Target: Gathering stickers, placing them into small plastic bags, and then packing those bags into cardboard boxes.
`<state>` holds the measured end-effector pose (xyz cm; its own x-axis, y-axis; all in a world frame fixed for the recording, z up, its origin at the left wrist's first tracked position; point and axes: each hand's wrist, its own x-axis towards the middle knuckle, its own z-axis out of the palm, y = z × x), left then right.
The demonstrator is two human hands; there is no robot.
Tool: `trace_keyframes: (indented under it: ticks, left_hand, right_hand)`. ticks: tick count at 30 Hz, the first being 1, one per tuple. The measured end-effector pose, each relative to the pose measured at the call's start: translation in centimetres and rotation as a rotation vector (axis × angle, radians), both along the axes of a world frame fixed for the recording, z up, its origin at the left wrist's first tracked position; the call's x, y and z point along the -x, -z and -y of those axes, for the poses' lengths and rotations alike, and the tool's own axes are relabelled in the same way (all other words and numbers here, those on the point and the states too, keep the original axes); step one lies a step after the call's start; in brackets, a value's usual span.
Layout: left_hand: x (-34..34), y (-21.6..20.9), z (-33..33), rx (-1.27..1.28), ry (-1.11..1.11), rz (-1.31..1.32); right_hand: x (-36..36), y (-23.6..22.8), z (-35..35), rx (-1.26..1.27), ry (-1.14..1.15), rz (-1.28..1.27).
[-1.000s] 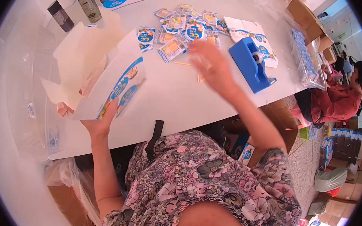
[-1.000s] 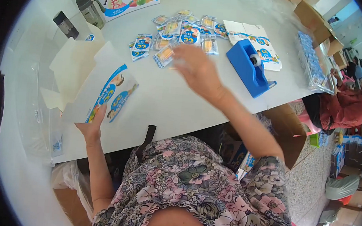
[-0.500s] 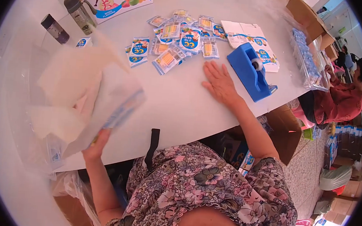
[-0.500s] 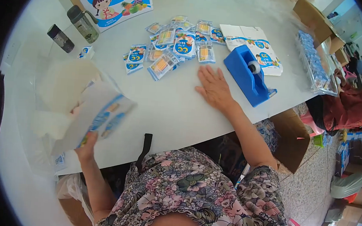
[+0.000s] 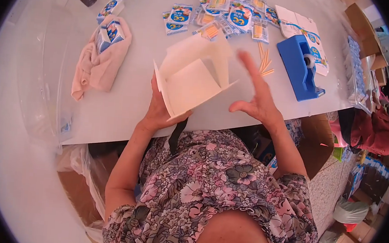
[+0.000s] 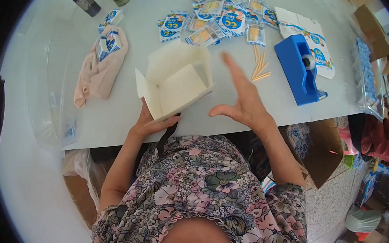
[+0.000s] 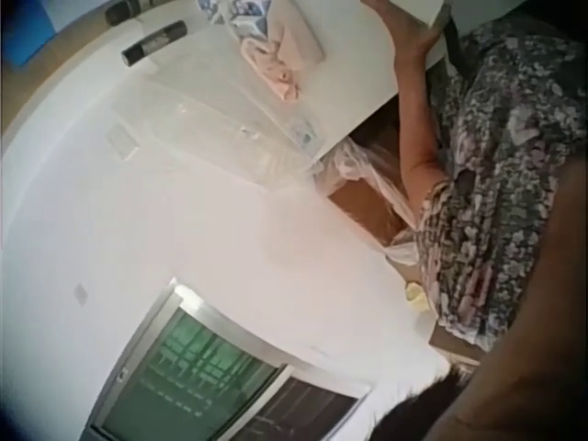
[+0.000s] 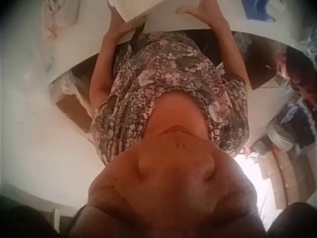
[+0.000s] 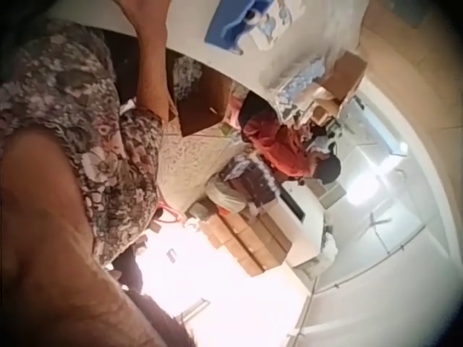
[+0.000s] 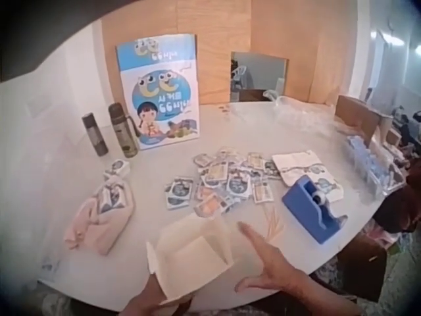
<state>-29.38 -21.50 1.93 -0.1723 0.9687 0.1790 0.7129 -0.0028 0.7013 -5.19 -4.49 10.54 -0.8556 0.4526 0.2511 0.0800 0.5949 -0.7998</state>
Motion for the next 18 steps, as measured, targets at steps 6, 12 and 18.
trace_keyframes:
  ticks: [6,12,18]
  left_hand:
    - [-0.3,-0.6,-0.2,-0.153,0.053,-0.354]
    - [-1.1,-1.4,0.2,0.145,-0.094,0.269]
    - [-1.1,-0.1,1.0,0.081,-0.043,0.21]
  right_hand:
    - [2.3,-1.3,3.9,-1.038,-0.08,-0.348]
    - [6.8,-1.6,3.5,-0.887,-0.06,0.21]
    - [7.4,-0.5,2.1,-0.644,-0.303,0.459]
